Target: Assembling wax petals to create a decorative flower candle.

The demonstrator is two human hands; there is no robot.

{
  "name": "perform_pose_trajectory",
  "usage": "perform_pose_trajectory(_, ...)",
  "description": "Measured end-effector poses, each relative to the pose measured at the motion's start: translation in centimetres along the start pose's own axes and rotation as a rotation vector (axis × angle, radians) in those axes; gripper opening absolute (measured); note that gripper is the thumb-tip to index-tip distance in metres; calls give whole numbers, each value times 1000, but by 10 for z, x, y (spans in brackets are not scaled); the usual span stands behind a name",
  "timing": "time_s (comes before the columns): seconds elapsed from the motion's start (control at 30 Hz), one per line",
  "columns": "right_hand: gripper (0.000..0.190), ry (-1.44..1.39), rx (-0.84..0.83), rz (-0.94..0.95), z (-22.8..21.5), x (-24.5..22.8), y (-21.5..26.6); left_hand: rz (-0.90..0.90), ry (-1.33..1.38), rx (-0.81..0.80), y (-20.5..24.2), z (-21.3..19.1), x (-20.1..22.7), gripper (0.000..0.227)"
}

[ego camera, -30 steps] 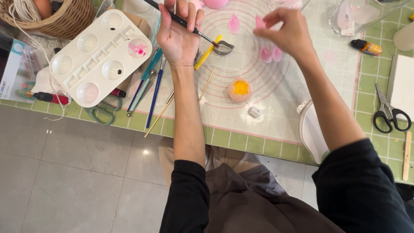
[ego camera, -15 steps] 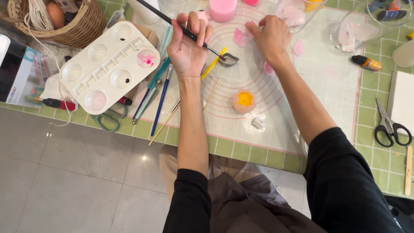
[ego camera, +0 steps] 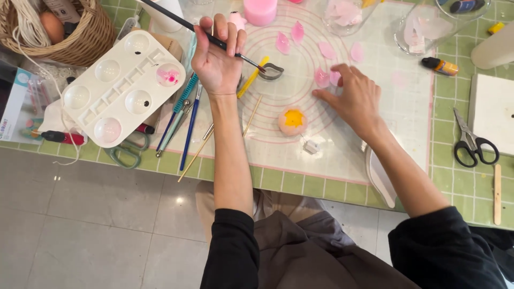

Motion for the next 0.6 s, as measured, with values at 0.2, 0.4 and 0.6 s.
perform_pose_trajectory(0.2,57,7,21,-94,12,5,-16,6,-7,11,1,-2,3,29)
perform_pose_trajectory(0.4,45,-19,-3,-108,17,4,-23,10,-14,18,1,-2,5,29)
perform_pose_trajectory(0.6,33,-14,12,-106,20,-3,-34,1,-36,22,0,-4,3,29)
Point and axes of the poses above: each hand's wrist, its own y-axis away from the middle knuckle, its own z-axis out of the palm, x = y × z, the point moved 10 cm from there along -y, towards the middle knuckle, and after that the axes turned 5 degrees about -z, right-handed, at the moved point
